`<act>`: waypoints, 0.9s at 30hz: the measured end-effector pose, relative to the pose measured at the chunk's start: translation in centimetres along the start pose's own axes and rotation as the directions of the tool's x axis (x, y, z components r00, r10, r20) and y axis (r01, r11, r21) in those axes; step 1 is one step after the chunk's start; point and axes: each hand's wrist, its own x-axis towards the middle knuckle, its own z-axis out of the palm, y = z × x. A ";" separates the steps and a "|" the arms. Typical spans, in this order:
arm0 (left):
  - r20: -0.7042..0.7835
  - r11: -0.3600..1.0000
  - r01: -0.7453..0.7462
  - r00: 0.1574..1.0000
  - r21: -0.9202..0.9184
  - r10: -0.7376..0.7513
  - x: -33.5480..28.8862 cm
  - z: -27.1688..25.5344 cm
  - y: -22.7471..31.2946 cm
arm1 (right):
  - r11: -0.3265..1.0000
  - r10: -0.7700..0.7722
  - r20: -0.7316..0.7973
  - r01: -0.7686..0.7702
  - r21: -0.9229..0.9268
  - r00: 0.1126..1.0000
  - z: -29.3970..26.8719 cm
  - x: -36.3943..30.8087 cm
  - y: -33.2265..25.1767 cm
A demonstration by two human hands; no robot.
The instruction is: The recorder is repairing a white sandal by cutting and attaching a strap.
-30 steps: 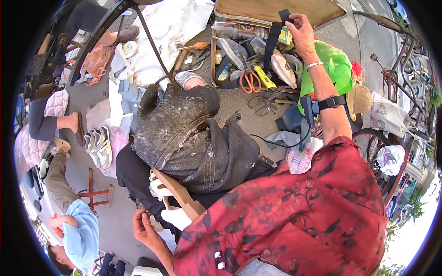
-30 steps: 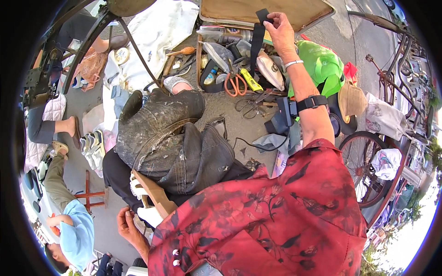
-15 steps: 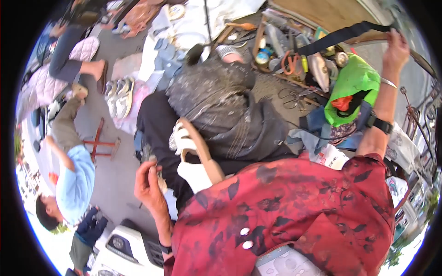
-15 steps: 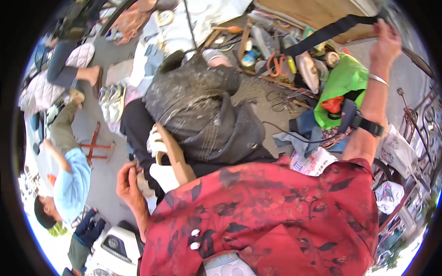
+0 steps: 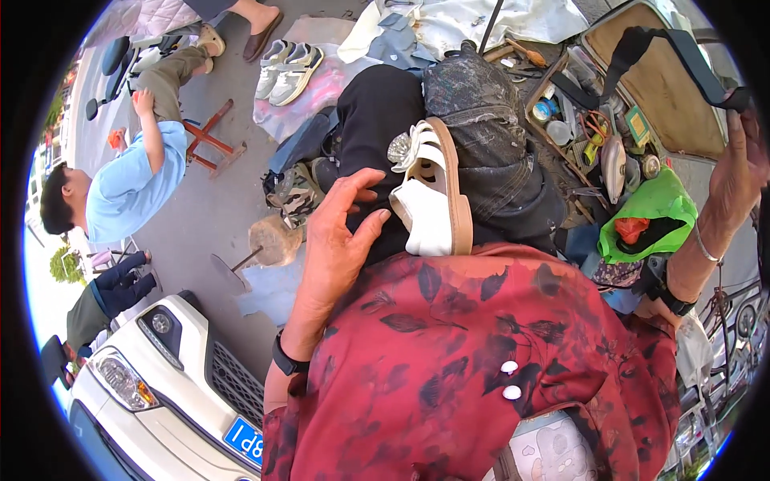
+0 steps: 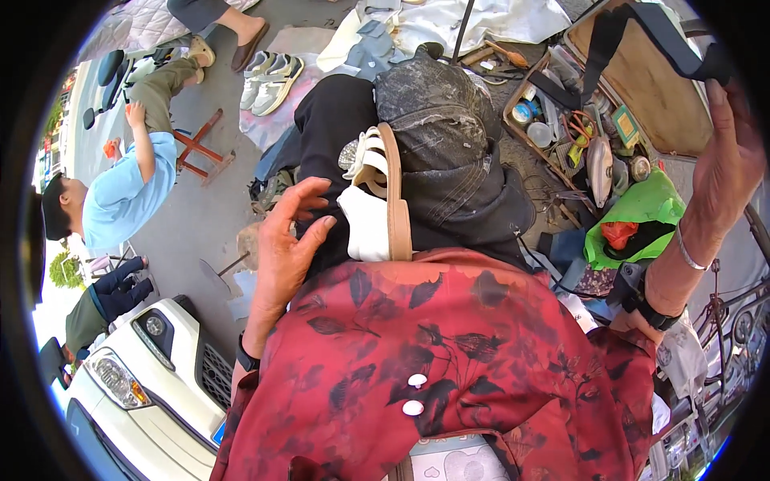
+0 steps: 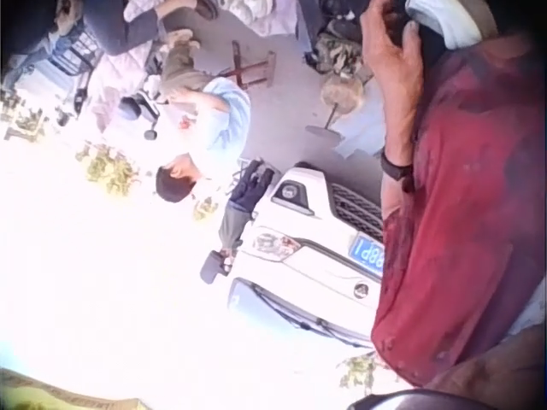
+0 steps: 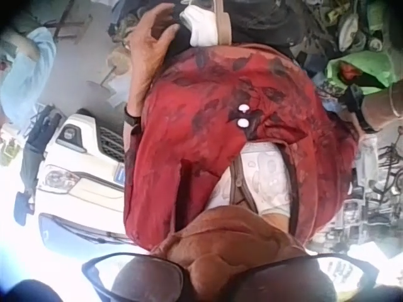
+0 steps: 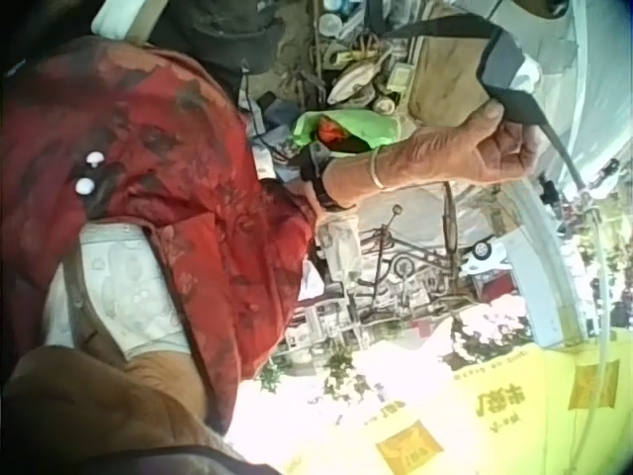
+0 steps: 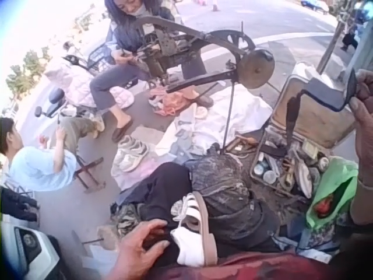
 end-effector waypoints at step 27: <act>-0.021 0.625 -0.019 1.000 -0.781 0.005 3.7 1.6 -2.4 | 0.974 -0.106 0.793 0.222 -0.037 0.600 22.1 -4.2 -6.5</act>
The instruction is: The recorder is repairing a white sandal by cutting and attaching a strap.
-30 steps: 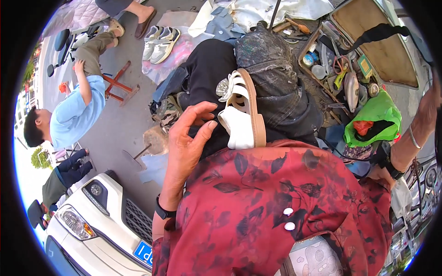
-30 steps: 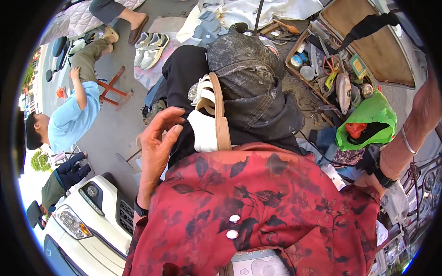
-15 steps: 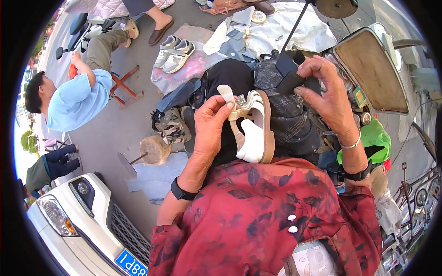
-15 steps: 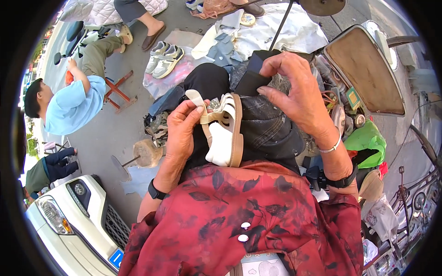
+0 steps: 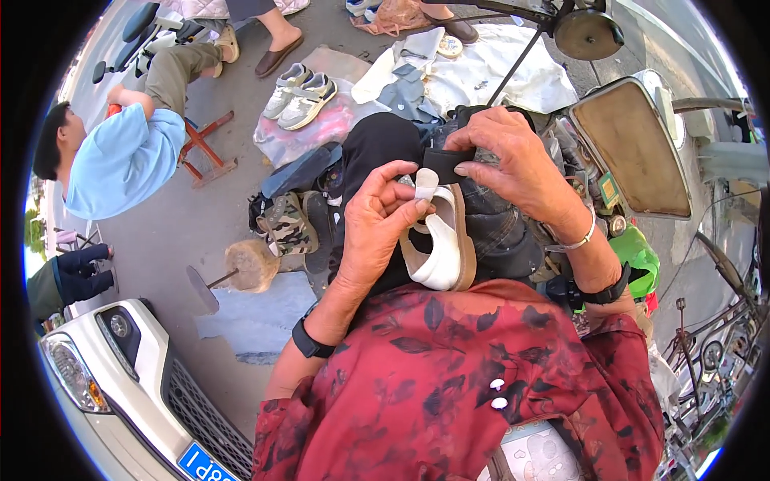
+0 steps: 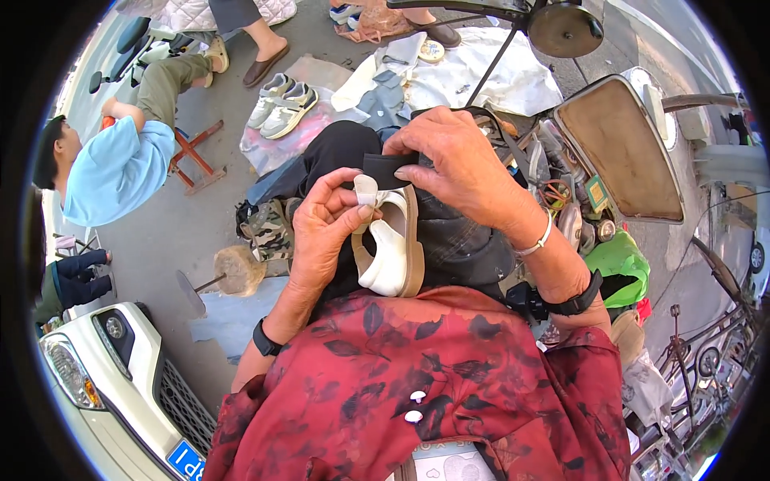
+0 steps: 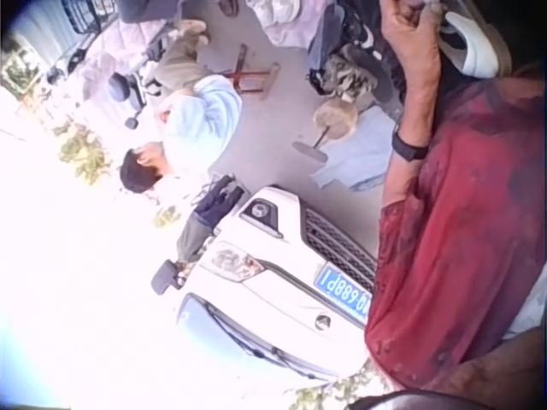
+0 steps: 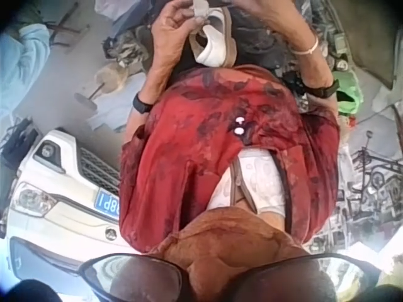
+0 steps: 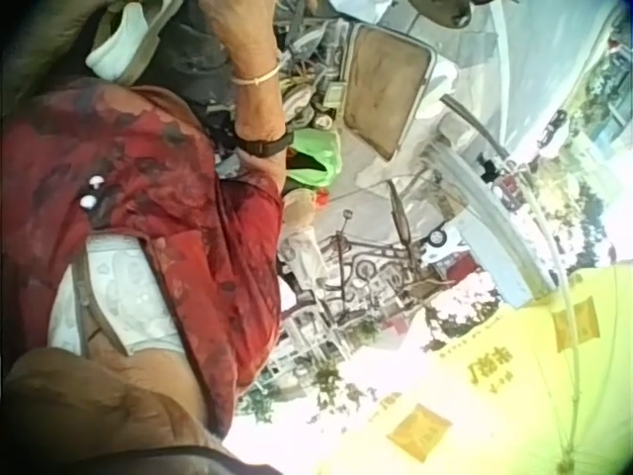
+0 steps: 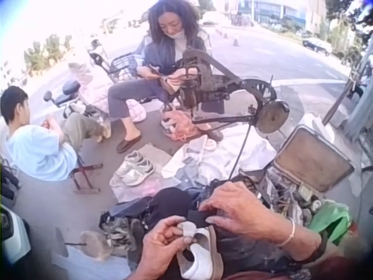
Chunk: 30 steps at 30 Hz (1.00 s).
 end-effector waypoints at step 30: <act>0.000 0.997 0.070 0.998 -0.014 -0.070 1.8 1.4 0.0 | 0.992 0.104 -0.093 -0.096 0.085 0.990 0.9 -0.2 0.2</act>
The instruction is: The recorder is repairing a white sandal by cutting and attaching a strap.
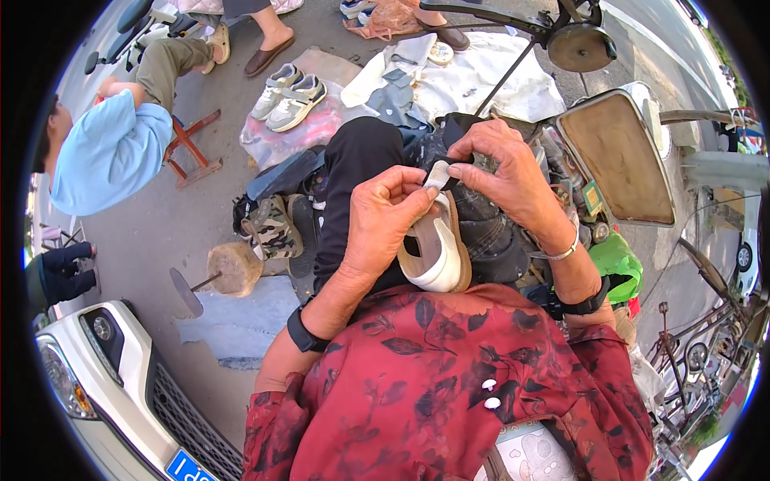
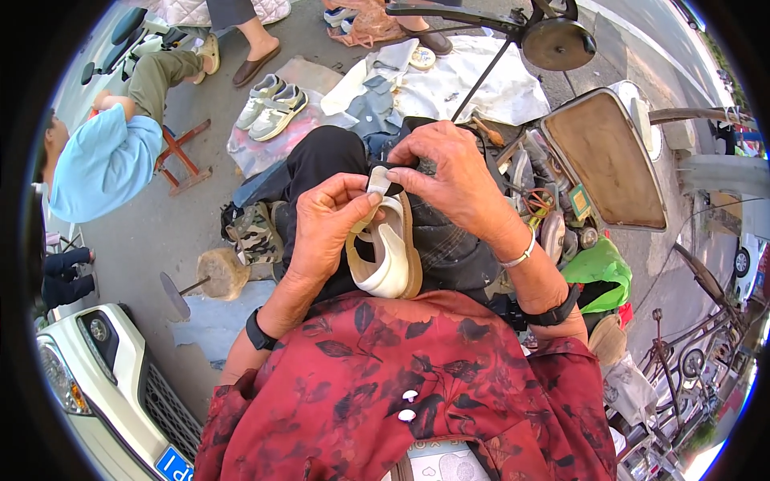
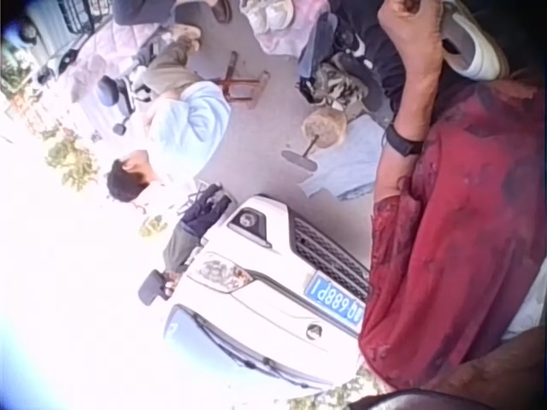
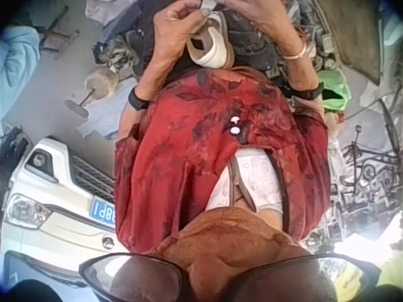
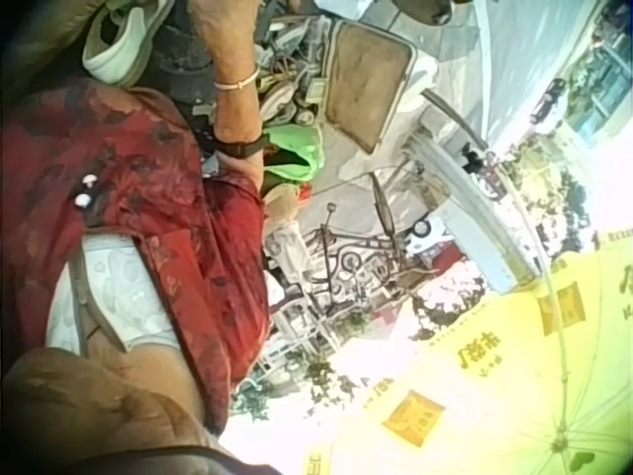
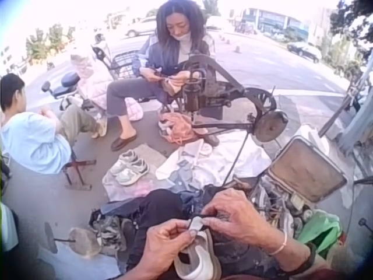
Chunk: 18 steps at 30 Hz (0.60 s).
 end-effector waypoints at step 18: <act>0.079 0.846 -0.136 0.991 0.516 0.111 0.9 0.7 3.8 | 0.999 0.010 -0.037 -0.009 0.032 0.999 0.6 -0.8 0.6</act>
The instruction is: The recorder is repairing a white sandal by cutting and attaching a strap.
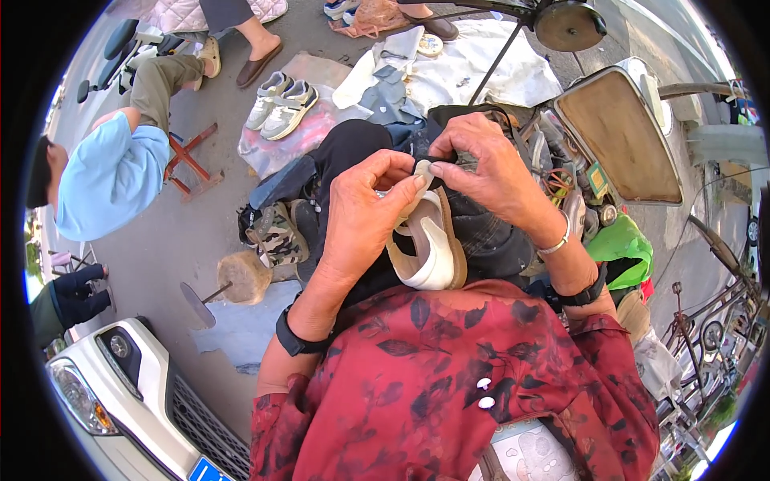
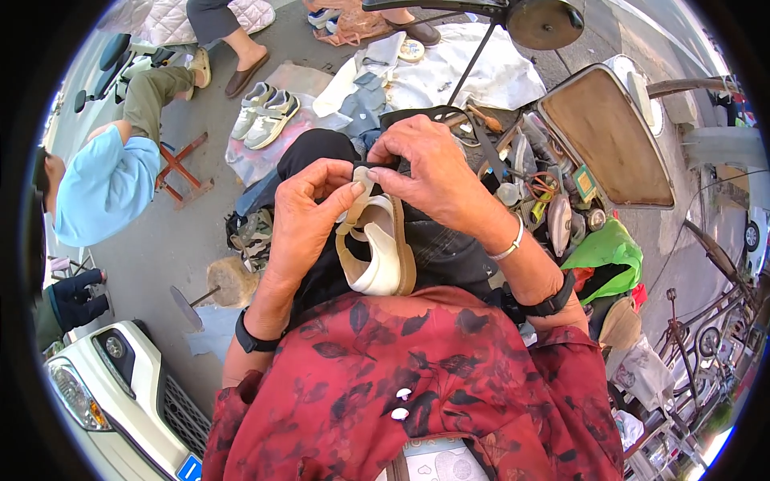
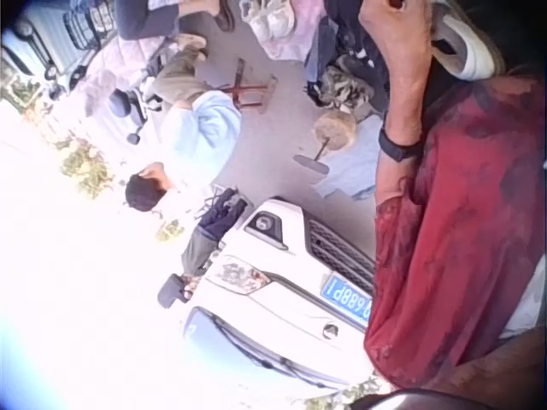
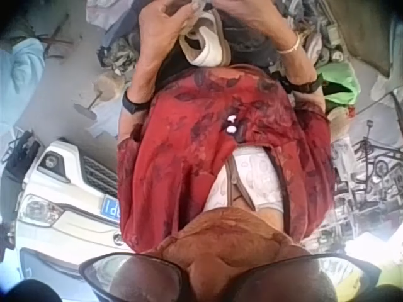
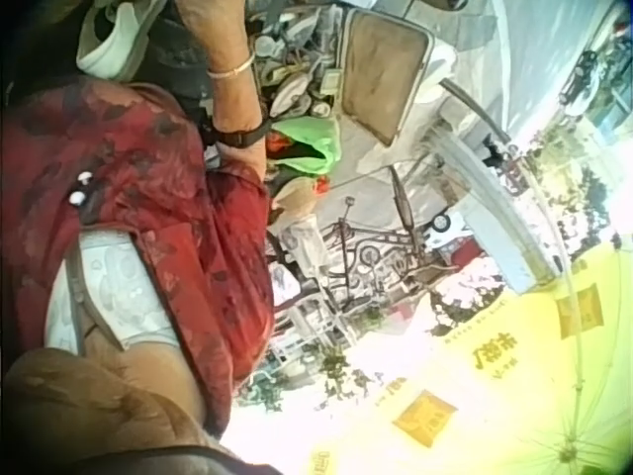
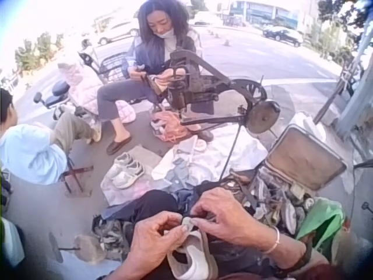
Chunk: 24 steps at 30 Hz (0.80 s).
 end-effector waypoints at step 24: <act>-0.284 0.990 0.091 0.951 -0.110 -0.119 -2.5 0.9 1.1 | 0.521 0.768 -0.279 -0.816 -0.251 0.576 -0.2 -25.9 35.7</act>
